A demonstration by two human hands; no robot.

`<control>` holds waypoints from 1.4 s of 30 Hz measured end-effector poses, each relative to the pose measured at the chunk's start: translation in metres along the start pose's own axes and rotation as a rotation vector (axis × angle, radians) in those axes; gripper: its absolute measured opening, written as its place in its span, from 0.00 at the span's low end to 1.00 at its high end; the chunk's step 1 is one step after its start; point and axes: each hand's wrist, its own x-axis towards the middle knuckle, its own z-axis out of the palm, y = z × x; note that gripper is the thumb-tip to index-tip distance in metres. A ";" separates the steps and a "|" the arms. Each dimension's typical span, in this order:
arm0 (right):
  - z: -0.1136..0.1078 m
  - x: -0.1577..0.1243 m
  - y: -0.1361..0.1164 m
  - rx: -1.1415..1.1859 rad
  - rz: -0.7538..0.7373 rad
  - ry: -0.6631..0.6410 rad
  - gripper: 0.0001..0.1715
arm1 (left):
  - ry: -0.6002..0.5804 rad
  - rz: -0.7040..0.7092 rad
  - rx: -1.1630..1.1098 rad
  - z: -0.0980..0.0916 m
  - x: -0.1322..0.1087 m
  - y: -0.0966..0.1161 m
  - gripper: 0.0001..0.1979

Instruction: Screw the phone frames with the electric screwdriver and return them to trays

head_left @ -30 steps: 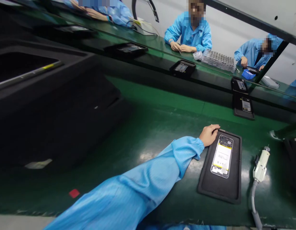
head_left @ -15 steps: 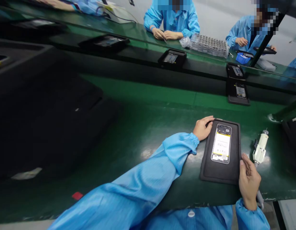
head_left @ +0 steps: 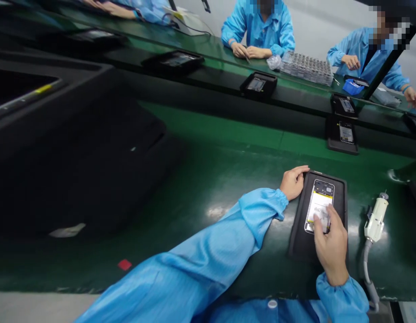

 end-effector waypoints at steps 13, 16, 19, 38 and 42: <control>0.015 0.008 -0.023 -0.493 -0.043 -0.325 0.22 | -0.092 0.025 0.027 -0.002 -0.001 0.009 0.14; 0.012 0.020 -0.035 -0.551 -0.009 -0.436 0.21 | -0.114 0.028 0.038 -0.002 -0.001 0.009 0.14; 0.010 0.026 -0.040 -0.595 -0.006 -0.486 0.18 | -0.128 0.035 0.048 -0.002 -0.001 0.009 0.14; -0.035 0.003 0.053 0.106 0.381 -0.033 0.40 | -0.163 -0.018 0.174 -0.006 -0.003 0.018 0.18; -0.030 -0.010 0.065 -0.083 0.339 -0.127 0.42 | -0.214 -0.003 0.283 -0.023 -0.045 0.029 0.22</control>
